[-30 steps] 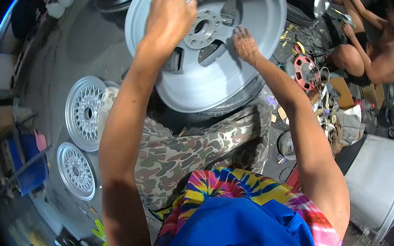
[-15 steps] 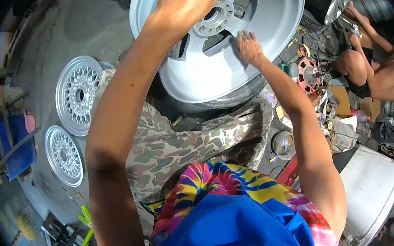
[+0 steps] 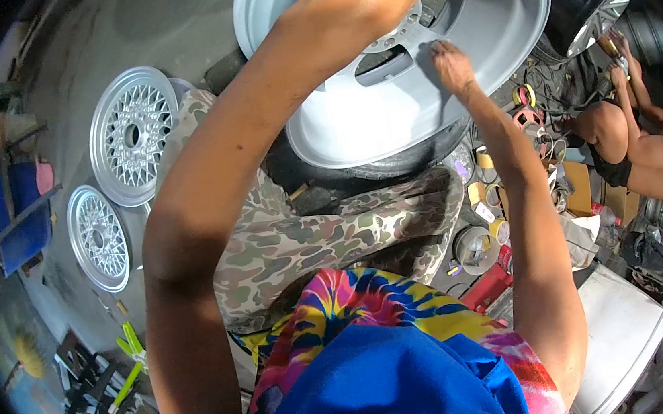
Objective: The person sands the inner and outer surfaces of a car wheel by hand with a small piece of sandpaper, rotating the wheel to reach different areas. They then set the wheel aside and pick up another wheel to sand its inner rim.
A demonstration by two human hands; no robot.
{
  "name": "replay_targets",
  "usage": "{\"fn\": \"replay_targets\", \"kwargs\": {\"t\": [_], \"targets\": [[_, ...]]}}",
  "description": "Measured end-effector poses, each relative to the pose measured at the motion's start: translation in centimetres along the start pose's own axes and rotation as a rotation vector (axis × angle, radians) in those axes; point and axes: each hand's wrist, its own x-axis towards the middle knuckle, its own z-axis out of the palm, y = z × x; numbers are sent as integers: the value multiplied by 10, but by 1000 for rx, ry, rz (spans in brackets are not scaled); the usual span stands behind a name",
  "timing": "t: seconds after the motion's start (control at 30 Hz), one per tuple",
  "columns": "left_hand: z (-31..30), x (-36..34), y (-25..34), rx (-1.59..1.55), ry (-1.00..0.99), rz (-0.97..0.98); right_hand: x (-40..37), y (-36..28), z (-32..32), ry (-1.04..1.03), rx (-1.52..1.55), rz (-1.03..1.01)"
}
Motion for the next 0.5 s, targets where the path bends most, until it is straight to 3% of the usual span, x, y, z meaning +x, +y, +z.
{"fn": "replay_targets", "kwargs": {"t": [0.03, 0.07, 0.13, 0.23, 0.3, 0.37, 0.43, 0.5], "targets": [[3, -1, -2, 62, 115, 146, -7, -16, 8, 141, 137, 26], [1, 1, -2, 1, 75, 104, -8, -40, 16, -137, 244, 227], [-2, 5, -2, -3, 92, 104, -3, -102, 28, 138, 392, 212], [-8, 9, -2, -21, 71, 88, 7, -188, -23, 160, 850, 343], [-9, 7, -2, -38, 37, 68, 9, -197, -46, 218, 922, 227], [-9, 8, -4, 17, 36, 101, 0, -170, -13, 269, 735, 102], [-7, 6, -6, -17, 31, 67, -6, -127, 2, 59, 518, 121], [-8, 6, -5, -53, 30, 25, -4, -111, -2, 91, 405, 118]]}}
